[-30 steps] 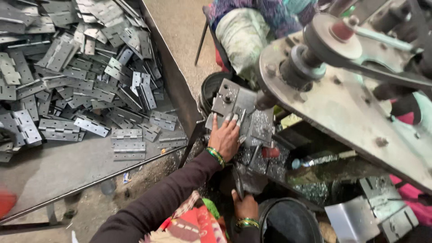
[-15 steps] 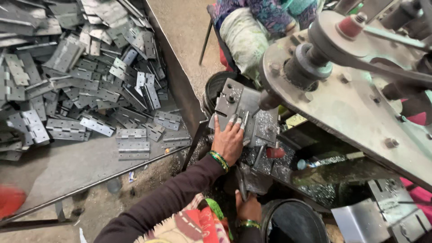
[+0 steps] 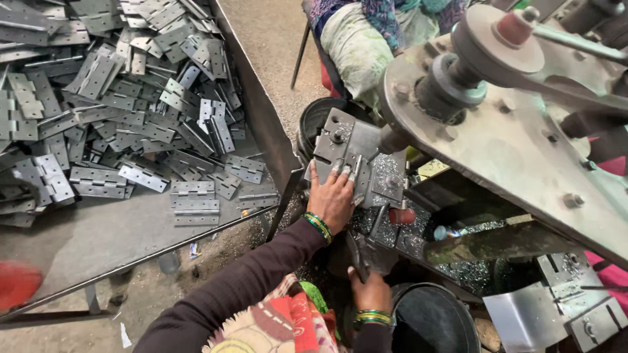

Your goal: The person operates a manual press machine to process metal hinges. They pick hinges from a metal bin, place them into the press, and pull a lever to activate the machine, repeating this cycle continuously.

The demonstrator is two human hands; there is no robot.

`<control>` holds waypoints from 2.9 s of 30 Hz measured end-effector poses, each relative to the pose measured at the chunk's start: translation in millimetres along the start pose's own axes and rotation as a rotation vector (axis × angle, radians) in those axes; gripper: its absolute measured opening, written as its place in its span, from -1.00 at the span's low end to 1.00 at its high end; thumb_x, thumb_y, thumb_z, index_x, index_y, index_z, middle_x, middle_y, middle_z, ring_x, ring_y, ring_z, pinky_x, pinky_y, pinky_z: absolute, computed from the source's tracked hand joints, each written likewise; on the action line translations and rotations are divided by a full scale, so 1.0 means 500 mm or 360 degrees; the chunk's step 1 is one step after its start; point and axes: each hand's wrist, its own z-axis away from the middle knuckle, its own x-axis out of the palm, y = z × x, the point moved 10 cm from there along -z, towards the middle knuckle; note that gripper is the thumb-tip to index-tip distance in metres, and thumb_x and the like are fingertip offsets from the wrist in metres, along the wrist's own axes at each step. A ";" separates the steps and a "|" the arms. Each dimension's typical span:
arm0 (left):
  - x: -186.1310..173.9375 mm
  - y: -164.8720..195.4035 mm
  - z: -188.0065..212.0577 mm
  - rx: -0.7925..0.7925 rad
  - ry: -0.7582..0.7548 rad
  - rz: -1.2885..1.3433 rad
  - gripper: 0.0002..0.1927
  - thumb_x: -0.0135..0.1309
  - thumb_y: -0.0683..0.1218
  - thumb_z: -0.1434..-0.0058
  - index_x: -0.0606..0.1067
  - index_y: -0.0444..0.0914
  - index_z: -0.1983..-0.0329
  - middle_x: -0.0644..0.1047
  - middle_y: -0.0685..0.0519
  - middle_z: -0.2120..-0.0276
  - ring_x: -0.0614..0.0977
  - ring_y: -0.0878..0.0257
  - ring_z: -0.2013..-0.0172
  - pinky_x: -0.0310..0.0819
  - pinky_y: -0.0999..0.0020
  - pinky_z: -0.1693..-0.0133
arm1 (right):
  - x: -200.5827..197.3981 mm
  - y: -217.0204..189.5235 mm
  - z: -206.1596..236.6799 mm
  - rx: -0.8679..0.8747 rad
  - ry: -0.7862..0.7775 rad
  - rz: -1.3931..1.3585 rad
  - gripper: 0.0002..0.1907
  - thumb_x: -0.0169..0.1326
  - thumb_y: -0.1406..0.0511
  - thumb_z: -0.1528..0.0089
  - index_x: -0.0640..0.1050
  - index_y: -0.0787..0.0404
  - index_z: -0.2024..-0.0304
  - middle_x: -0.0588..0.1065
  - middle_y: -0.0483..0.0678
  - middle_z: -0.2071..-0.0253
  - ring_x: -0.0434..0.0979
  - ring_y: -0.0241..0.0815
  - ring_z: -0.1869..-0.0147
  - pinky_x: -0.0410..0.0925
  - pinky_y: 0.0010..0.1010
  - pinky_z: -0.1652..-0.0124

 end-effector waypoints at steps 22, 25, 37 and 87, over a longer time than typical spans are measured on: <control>0.004 -0.012 -0.009 0.0089 0.0184 0.0041 -0.59 0.10 -0.07 -0.10 0.48 -0.30 -0.02 0.49 -0.08 -0.08 0.42 -0.01 -0.26 -0.20 -0.46 -0.34 | 0.102 0.083 -0.016 0.0353 -0.0091 0.0212 -0.20 0.08 -0.30 -0.14 0.64 0.33 0.21 0.61 0.31 0.20 0.63 0.33 0.03 0.49 0.02 0.04; -0.017 -0.032 -0.002 0.0108 0.0327 0.0018 -0.56 0.09 -0.08 -0.07 0.49 -0.28 -0.05 0.49 -0.09 -0.14 0.40 0.00 -0.29 -0.20 -0.40 -0.35 | 0.167 0.089 -0.044 0.0248 -0.0013 0.0098 -0.16 0.07 -0.31 -0.14 0.62 0.39 0.23 0.60 0.34 0.24 0.63 0.37 0.08 0.48 0.08 0.07; 0.034 -0.018 -0.059 -0.0017 0.0041 -0.0034 -0.75 0.01 -0.13 -0.23 0.52 -0.25 0.05 0.53 0.01 0.03 0.44 0.04 -0.26 -0.40 -0.45 -0.42 | 0.030 0.045 -0.030 -0.0035 -0.0121 0.0071 -0.29 0.01 -0.25 -0.18 0.62 0.21 0.08 0.60 0.31 0.21 0.60 0.40 0.05 0.45 0.10 0.07; 0.057 -0.027 -0.078 0.0092 0.0112 -0.0205 -0.60 -0.02 -0.17 -0.16 0.48 -0.30 -0.10 0.50 -0.04 -0.07 0.42 0.07 -0.25 -0.44 -0.40 -0.40 | 0.163 0.109 -0.023 0.0427 -0.0373 0.0112 -0.21 0.13 -0.30 -0.17 0.68 0.32 0.19 0.62 0.33 0.26 0.64 0.37 0.12 0.49 0.06 0.13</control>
